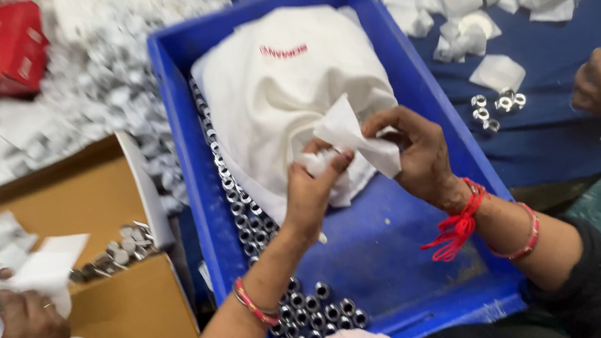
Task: The person wraps individual metal components in white foam sheets and places them into a blue container.
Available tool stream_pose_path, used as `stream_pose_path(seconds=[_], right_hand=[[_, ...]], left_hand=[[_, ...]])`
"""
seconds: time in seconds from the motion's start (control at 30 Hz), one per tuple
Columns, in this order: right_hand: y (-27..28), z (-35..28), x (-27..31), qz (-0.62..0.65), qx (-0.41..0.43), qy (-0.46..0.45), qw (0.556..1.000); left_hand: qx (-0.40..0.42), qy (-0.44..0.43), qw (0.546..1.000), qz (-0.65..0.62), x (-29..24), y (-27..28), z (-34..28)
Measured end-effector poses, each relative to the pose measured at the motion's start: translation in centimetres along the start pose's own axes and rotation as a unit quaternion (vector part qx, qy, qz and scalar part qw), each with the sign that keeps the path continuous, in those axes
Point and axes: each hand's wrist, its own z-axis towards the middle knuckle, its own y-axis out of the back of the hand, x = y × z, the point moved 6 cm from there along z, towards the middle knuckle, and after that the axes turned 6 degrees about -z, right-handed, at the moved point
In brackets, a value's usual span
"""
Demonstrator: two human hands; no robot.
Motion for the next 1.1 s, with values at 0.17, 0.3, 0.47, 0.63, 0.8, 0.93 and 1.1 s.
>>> stream_pose_path(seconds=[0.17,0.3,0.47,0.63,0.8,0.93,1.1], right_hand=[[-1.3,-1.1,1.1,-0.021,-0.007,-0.003,1.0],[-1.4,0.2,2.0,0.039,-0.021,0.037,0.998],[-4.5,-0.9,0.5,0.138,0.096,-0.082,0.982],[-13.0,-6.2,-0.5,-0.112,0.398,0.052,0.909],[-18.4,-8.1,-3.9,-0.252,0.364,0.131,0.887],[-19.1,-8.3,-5.4,-0.293,0.34,0.122,0.885],[-18.7,-8.3,-4.6,-0.256,0.317,0.11,0.907]], left_hand=[[-0.041,0.012,0.999,0.018,-1.3,0.3,-1.1],[-0.045,-0.092,0.991,-0.081,-3.6,0.1,-1.2],[-0.096,-0.179,0.971,-0.125,-6.4,4.1,0.1],[-0.126,-0.216,0.96,-0.129,-6.6,5.7,0.3],[-0.138,-0.186,0.964,-0.13,-6.1,5.4,0.5],[-0.138,-0.174,0.966,-0.134,-6.2,5.4,1.2],[-0.14,-0.116,0.975,-0.124,-4.5,4.7,0.9]])
